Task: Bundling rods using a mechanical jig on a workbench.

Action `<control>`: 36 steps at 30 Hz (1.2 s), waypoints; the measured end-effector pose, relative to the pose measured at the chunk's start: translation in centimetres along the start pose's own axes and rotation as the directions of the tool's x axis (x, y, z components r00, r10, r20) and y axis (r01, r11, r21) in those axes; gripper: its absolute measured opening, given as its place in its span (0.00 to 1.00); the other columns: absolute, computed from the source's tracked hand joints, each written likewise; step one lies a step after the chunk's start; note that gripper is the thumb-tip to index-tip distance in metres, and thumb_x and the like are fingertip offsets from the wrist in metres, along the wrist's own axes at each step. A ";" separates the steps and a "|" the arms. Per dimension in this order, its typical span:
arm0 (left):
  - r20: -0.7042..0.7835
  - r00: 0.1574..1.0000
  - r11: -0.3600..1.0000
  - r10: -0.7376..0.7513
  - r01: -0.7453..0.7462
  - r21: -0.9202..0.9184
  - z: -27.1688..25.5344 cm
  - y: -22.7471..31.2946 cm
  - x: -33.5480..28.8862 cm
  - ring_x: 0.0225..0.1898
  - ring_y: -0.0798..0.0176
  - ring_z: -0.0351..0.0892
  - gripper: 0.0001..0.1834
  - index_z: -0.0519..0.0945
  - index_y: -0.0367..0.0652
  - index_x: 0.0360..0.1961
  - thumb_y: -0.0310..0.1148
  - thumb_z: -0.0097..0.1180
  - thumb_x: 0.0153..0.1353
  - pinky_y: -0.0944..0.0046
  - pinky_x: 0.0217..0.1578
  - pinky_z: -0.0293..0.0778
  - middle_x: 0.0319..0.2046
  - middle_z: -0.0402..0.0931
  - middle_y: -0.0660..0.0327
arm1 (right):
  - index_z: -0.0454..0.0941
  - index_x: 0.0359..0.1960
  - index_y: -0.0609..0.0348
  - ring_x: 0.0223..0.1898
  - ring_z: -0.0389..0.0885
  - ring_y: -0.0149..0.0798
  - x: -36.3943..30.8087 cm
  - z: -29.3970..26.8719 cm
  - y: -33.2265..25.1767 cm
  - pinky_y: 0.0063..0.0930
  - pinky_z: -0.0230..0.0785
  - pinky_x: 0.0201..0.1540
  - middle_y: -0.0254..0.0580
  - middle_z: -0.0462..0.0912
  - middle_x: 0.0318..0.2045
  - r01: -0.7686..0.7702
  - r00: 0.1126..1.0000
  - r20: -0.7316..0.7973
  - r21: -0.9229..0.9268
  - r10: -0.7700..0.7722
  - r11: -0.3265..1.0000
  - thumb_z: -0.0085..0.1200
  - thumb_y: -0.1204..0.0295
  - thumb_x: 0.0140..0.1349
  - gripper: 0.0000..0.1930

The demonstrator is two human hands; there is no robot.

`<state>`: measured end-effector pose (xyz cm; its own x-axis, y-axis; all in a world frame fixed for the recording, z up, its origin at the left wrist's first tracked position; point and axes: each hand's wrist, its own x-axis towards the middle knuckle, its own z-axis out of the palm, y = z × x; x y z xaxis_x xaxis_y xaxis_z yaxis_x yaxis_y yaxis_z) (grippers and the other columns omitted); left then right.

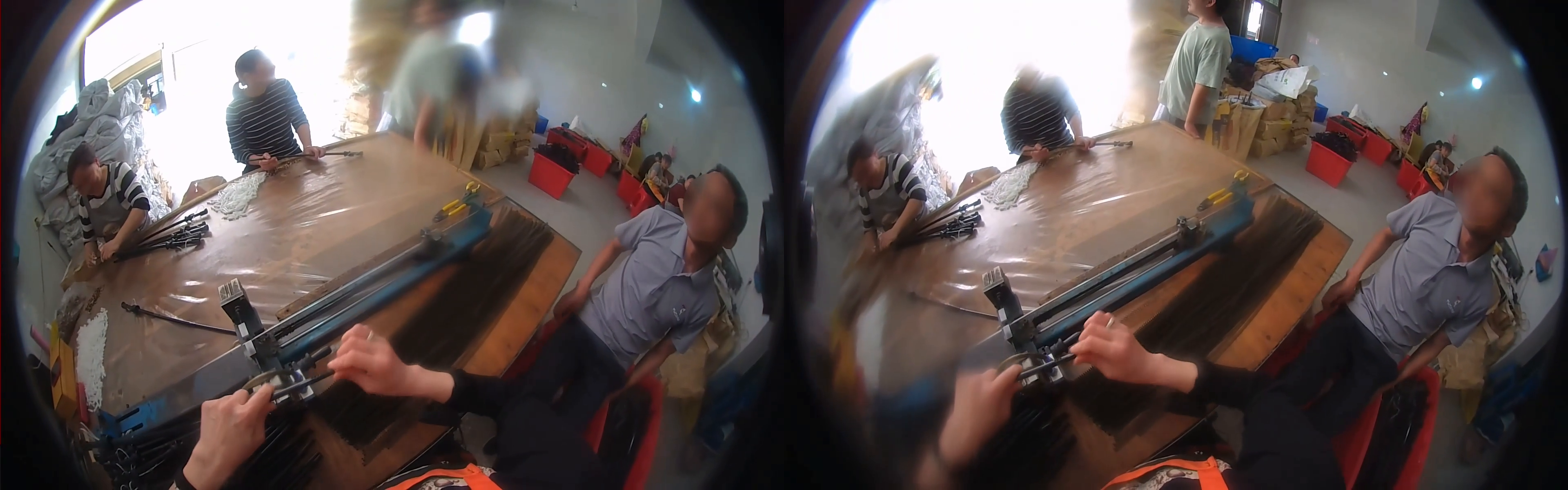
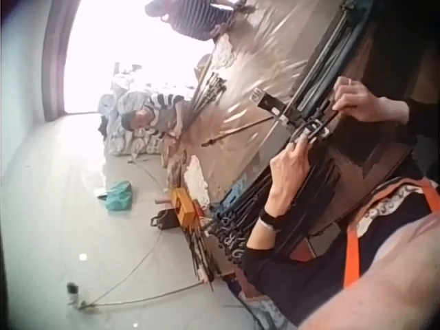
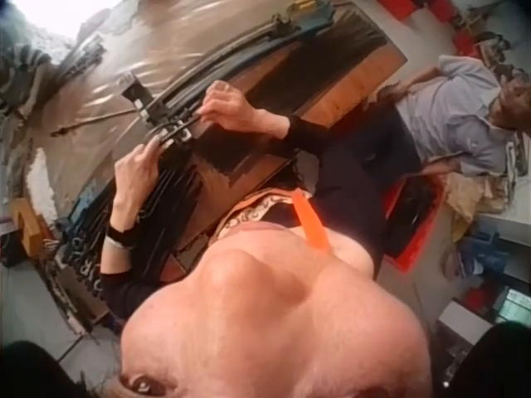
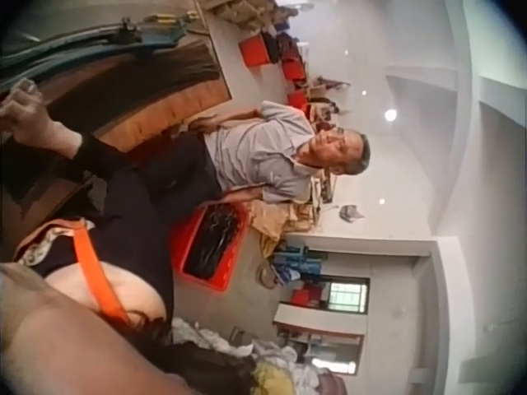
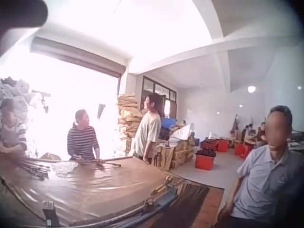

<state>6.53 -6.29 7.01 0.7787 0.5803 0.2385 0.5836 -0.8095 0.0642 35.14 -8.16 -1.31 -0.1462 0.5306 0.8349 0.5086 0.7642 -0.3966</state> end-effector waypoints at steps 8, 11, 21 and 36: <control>-0.125 0.992 0.998 0.034 -0.027 0.060 1.0 -0.3 0.2 0.27 0.55 0.74 0.21 0.78 0.44 0.49 0.23 0.56 0.50 0.58 0.28 0.71 0.24 0.72 0.59 | 0.83 0.43 0.52 0.20 0.72 0.36 -2.3 -1.5 3.9 0.28 0.66 0.24 0.32 0.72 0.20 0.134 0.979 -0.107 -0.289 -0.171 0.948 0.64 0.68 0.57 0.12; -0.135 0.991 0.997 0.017 -0.007 0.073 0.7 -0.1 -0.4 0.27 0.55 0.74 0.21 0.78 0.44 0.49 0.23 0.56 0.51 0.57 0.27 0.71 0.24 0.72 0.59 | 0.83 0.45 0.52 0.20 0.72 0.35 -1.4 -0.7 2.8 0.29 0.65 0.22 0.31 0.72 0.20 0.287 0.953 -0.034 -0.211 -0.300 0.934 0.63 0.66 0.58 0.13; -0.267 0.957 0.992 -0.110 0.121 0.024 0.0 -1.6 -3.4 0.28 0.49 0.75 0.10 0.75 0.41 0.41 0.22 0.55 0.56 0.53 0.29 0.71 0.26 0.73 0.54 | 0.81 0.45 0.55 0.23 0.75 0.40 -2.7 0.6 4.7 0.33 0.68 0.25 0.36 0.76 0.22 0.124 0.982 -0.099 -0.313 -0.162 0.942 0.60 0.67 0.62 0.12; -0.481 0.770 0.897 -0.419 0.433 -0.087 -6.4 -7.4 -10.0 0.23 0.55 0.68 0.09 0.78 0.35 0.44 0.29 0.57 0.66 0.63 0.28 0.68 0.25 0.73 0.50 | 0.84 0.37 0.59 0.28 0.81 0.28 9.0 13.0 2.8 0.23 0.75 0.34 0.36 0.85 0.27 -0.080 0.961 0.276 0.285 -0.002 0.955 0.56 0.73 0.64 0.06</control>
<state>-7.04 -6.62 10.31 0.2447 0.7430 0.6230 0.8411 -0.4823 0.2449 24.18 3.56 0.12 -0.3757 0.6095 0.6981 0.2558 0.7922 -0.5541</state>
